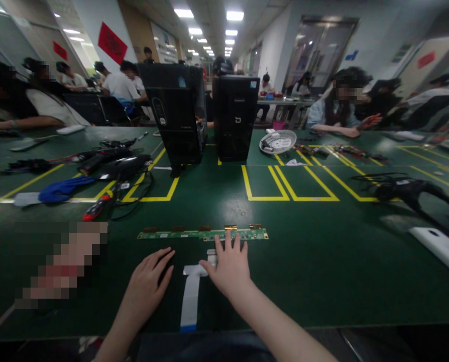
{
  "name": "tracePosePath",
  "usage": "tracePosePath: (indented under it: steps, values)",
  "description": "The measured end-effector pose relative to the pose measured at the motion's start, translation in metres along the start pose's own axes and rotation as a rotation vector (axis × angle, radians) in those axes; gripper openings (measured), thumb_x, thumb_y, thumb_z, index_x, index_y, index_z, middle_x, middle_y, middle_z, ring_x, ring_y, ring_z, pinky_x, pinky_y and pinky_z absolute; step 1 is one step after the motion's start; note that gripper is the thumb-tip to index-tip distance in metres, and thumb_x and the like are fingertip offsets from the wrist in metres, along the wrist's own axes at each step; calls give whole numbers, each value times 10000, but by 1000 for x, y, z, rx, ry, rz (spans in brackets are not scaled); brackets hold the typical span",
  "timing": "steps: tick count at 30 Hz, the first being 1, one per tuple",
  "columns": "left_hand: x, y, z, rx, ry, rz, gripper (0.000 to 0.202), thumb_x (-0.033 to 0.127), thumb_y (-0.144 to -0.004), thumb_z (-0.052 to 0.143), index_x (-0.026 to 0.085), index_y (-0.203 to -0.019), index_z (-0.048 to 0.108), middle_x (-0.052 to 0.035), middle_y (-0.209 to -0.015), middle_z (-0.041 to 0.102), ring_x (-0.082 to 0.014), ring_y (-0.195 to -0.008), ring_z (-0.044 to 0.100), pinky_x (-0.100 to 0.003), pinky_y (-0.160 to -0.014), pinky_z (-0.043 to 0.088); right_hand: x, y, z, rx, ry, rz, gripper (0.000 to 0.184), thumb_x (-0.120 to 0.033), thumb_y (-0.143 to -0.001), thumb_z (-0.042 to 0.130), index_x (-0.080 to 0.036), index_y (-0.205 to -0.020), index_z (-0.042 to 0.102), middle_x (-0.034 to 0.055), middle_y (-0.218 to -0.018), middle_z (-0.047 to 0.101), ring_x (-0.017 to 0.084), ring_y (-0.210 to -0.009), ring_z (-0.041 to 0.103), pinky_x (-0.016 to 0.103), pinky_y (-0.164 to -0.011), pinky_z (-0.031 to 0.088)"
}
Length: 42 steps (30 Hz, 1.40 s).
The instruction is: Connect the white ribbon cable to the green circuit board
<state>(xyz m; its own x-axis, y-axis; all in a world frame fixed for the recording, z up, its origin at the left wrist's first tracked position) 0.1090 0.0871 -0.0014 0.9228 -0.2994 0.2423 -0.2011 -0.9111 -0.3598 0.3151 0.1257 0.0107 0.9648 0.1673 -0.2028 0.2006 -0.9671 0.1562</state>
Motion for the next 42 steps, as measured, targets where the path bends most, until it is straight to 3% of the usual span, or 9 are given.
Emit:
tracePosePath:
  steps: [8, 13, 16, 21, 25, 29, 36, 42]
  values:
    - [-2, 0, 2, 23, 11, 12, 362, 292, -948, 444, 163, -1242, 611, -129, -1265, 609, -307, -1169, 556, -505, -992, 450, -3, 5, -3, -6, 22, 5, 818, -696, -861, 395, -196, -1504, 319, 143, -1573, 205, 433, -1397, 232, 642, -1075, 239]
    - [1, 1, -1, 5, 59, 49, 348, 270, -967, 431, 160, -1250, 601, -124, -1276, 598, -298, -1188, 539, -528, -994, 453, 34, 10, -24, 167, 93, -182, 617, -497, -941, 414, -228, -1491, 341, 97, -1571, 237, 316, -1422, 245, 548, -1147, 216]
    - [17, 1, -3, -14, 156, 107, 342, 254, -984, 416, 187, -1281, 573, -107, -1298, 584, -271, -1219, 517, -504, -1004, 462, 68, 13, -25, 212, 104, -351, 512, -449, -965, 401, -268, -1444, 421, 74, -1568, 257, 272, -1440, 213, 531, -1163, 199]
    - [64, -7, 7, -125, 267, 194, 350, 233, -991, 413, 224, -1314, 547, -82, -1354, 554, -257, -1273, 478, -478, -1027, 460, 104, 18, -14, 219, 58, -431, 527, -474, -969, 392, -295, -1465, 380, 84, -1558, 272, 274, -1455, 158, 568, -1154, 186]
    - [93, -14, 16, -211, 264, 269, 411, 266, -961, 486, 192, -1365, 495, -89, -1394, 529, -271, -1310, 442, -492, -1072, 414, 101, 15, -11, 201, 25, -442, 544, -490, -968, 386, -295, -1475, 361, 77, -1560, 270, 270, -1458, 140, 564, -1161, 160]
    - [108, -17, 21, -274, 250, 300, 466, 320, -923, 553, 184, -1364, 489, -93, -1413, 521, -282, -1314, 452, -510, -1082, 398, 93, 11, -9, 182, 16, -461, 531, -502, -964, 390, -308, -1459, 392, 71, -1556, 281, 270, -1451, 166, 553, -1162, 162]
    - [122, -17, 29, -316, 247, 340, 570, 359, -929, 540, 136, -1432, 393, -119, -1479, 445, -266, -1370, 388, -494, -1113, 356, 93, 12, -7, 165, 0, -468, 559, -533, -945, 416, -306, -1456, 396, 82, -1553, 286, 274, -1436, 215, 560, -1153, 180]
    - [124, -16, 32, -296, 248, 310, 615, 380, -886, 592, 114, -1412, 417, -136, -1463, 460, -284, -1351, 415, -483, -1109, 365, 85, 19, -6, 148, -5, -485, 574, -546, -936, 429, -306, -1456, 397, 96, -1545, 297, 281, -1433, 223, 569, -1152, 174]
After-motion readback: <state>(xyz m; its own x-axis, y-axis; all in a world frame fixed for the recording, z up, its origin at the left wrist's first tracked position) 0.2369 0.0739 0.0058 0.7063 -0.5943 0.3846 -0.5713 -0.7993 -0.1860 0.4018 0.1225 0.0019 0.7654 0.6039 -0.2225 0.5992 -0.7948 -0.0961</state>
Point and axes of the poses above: each hand's wrist, its own y-axis away from the middle knuckle, its own z-axis out of the palm, x = y × z, the point moved 6 cm from there along -y, towards the middle knuckle
